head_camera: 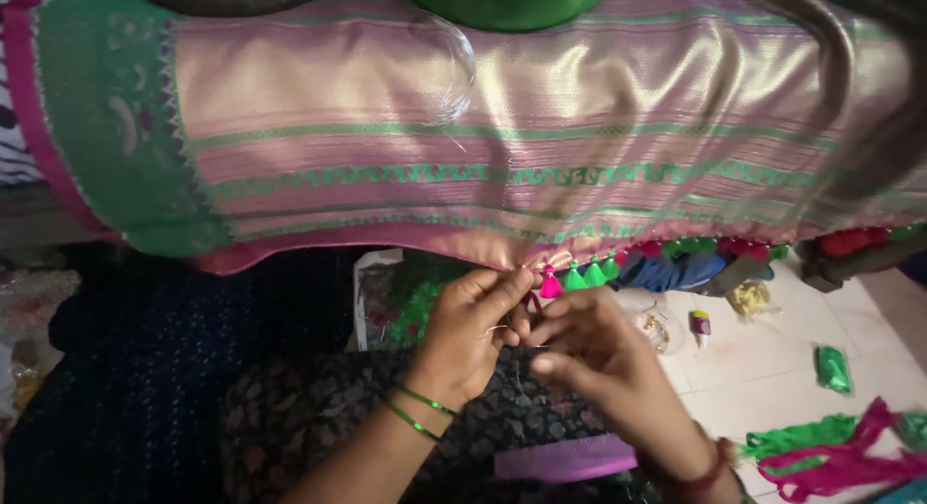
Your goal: Attaching decorative tassels and finishing the border of a saree.
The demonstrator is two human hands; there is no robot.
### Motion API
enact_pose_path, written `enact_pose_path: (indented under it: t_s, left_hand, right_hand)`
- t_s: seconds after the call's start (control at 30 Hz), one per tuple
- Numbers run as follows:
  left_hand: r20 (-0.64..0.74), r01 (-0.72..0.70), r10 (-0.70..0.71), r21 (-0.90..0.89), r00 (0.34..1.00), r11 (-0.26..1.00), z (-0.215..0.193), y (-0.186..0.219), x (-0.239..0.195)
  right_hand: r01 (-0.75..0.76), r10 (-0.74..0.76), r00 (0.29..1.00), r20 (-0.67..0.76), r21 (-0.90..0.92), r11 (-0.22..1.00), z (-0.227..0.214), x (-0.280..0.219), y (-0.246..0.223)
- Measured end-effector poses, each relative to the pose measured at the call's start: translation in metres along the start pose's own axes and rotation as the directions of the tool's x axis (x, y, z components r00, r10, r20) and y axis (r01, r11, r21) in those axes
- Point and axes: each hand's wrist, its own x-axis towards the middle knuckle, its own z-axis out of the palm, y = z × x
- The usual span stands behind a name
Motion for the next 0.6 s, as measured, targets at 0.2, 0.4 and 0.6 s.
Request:
enact_pose_path:
  t_s: [0.2, 0.4, 0.6]
  left_hand:
    - [-0.029, -0.076, 0.075, -0.046, 0.997, 0.996, 0.004, -0.005, 0.002]
    - [-0.003, -0.085, 0.085, -0.046, 0.996, 0.995, 0.002, 0.005, -0.001]
    - [0.164, -0.176, 0.119, 0.394, 0.979, 0.902, -0.016, 0.014, 0.011]
  right_hand:
    - [0.099, -0.108, 0.98, -0.167, -0.058, 0.993, 0.006, 0.001, 0.044]
    - [0.327, -0.422, 0.905, -0.052, -0.551, 0.768, 0.01, -0.007, 0.005]
    - [0.518, -0.546, 0.792, 0.273, -0.774, 0.365, -0.003, 0.002, -0.063]
